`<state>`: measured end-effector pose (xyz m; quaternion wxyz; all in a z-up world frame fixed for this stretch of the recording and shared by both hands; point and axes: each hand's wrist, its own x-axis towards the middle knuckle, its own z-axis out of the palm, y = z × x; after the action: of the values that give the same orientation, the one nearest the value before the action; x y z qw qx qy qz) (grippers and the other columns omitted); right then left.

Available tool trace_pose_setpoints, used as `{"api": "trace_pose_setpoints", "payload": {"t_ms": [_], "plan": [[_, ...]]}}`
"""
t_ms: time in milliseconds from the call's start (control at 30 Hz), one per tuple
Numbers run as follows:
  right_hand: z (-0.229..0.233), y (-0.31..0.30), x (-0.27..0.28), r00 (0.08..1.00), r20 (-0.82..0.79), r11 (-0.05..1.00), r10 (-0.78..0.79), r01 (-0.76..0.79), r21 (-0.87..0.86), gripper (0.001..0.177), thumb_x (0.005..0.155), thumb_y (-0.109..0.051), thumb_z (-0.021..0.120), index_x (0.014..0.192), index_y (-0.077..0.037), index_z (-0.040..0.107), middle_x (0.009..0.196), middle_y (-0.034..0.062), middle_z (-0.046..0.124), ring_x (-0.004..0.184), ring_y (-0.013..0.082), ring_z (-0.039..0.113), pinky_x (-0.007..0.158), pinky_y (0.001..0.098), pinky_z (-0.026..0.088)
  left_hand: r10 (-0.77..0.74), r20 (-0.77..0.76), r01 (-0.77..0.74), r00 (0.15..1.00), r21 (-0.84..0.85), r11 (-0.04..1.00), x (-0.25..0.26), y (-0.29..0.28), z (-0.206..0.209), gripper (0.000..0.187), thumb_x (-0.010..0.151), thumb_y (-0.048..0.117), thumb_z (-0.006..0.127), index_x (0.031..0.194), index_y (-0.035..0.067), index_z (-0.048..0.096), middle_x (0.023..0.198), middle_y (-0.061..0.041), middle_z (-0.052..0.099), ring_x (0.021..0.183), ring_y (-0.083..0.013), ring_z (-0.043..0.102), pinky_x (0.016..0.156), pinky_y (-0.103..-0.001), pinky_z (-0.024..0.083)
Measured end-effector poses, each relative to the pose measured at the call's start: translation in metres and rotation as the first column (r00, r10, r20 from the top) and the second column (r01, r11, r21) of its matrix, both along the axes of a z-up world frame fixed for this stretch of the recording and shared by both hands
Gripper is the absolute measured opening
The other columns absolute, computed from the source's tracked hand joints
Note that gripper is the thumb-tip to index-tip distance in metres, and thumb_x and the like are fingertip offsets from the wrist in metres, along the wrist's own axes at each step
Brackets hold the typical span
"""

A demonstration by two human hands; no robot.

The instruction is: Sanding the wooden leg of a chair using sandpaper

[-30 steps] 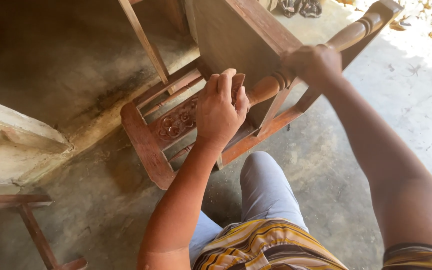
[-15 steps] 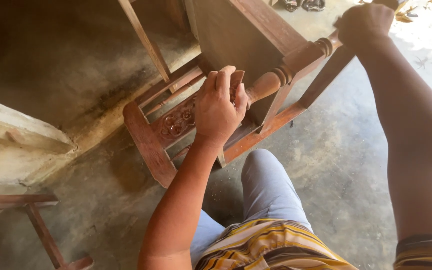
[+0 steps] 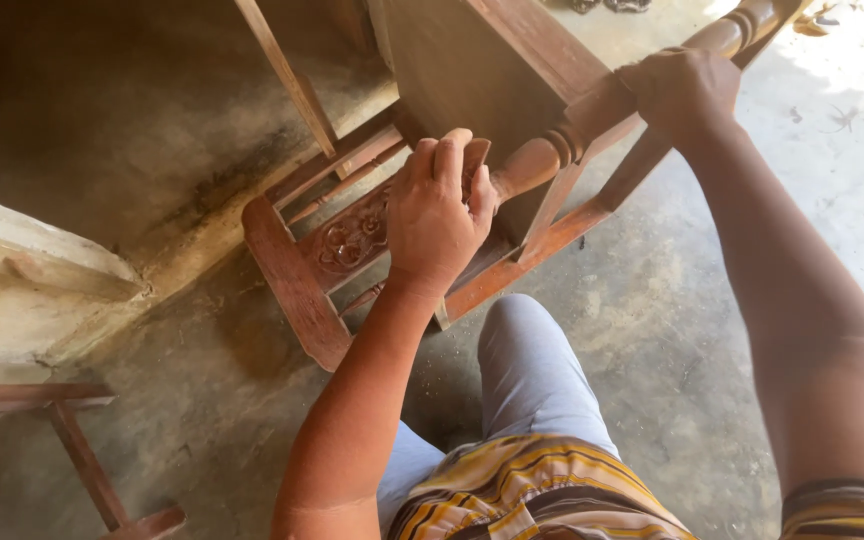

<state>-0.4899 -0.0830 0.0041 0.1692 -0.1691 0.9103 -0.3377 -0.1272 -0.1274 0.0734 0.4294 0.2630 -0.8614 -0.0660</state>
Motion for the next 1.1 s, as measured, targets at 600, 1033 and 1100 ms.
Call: {"api": "trace_pose_setpoints", "payload": {"t_ms": [600, 1033, 1100], "plan": [[-0.025, 0.021, 0.020, 0.637, -0.727, 0.958, 0.255, -0.266, 0.104, 0.020, 0.103, -0.013, 0.072, 0.088, 0.000, 0.073, 0.072, 0.0114, 0.068, 0.052, 0.0187, 0.061, 0.039, 0.0292, 0.050, -0.057, -0.031, 0.058, 0.998, 0.032, 0.998, -0.003, -0.008, -0.002, 0.035, 0.094, 0.017, 0.066, 0.126, 0.007, 0.056, 0.103, -0.010, 0.065, 0.086, -0.0304, 0.066, 0.080, -0.043, 0.055], [0.006, 0.045, 0.045, 0.488, -0.817, 0.796, 0.308, -0.602, -0.060, 0.008, 0.098, 0.003, 0.078, 0.095, -0.003, 0.082, 0.082, 0.0066, 0.074, 0.058, 0.0154, 0.058, 0.056, 0.0315, 0.052, -0.071, -0.043, 0.073, 0.997, 0.037, 0.997, 0.002, -0.002, 0.004, 0.035, 0.094, 0.015, 0.067, 0.125, 0.005, 0.057, 0.102, -0.010, 0.064, 0.085, -0.0279, 0.065, 0.079, -0.041, 0.055], [-0.001, 0.040, 0.048, 0.539, -0.817, 0.860, 0.205, -0.498, -0.113, 0.019, 0.106, -0.004, 0.079, 0.087, 0.000, 0.080, 0.076, 0.0073, 0.070, 0.058, 0.0156, 0.056, 0.056, 0.0323, 0.051, -0.069, -0.052, 0.071, 0.996, 0.035, 0.997, 0.003, -0.001, 0.004, 0.035, 0.094, 0.014, 0.068, 0.126, 0.005, 0.056, 0.102, -0.010, 0.063, 0.085, -0.0277, 0.065, 0.080, -0.040, 0.055]]}}
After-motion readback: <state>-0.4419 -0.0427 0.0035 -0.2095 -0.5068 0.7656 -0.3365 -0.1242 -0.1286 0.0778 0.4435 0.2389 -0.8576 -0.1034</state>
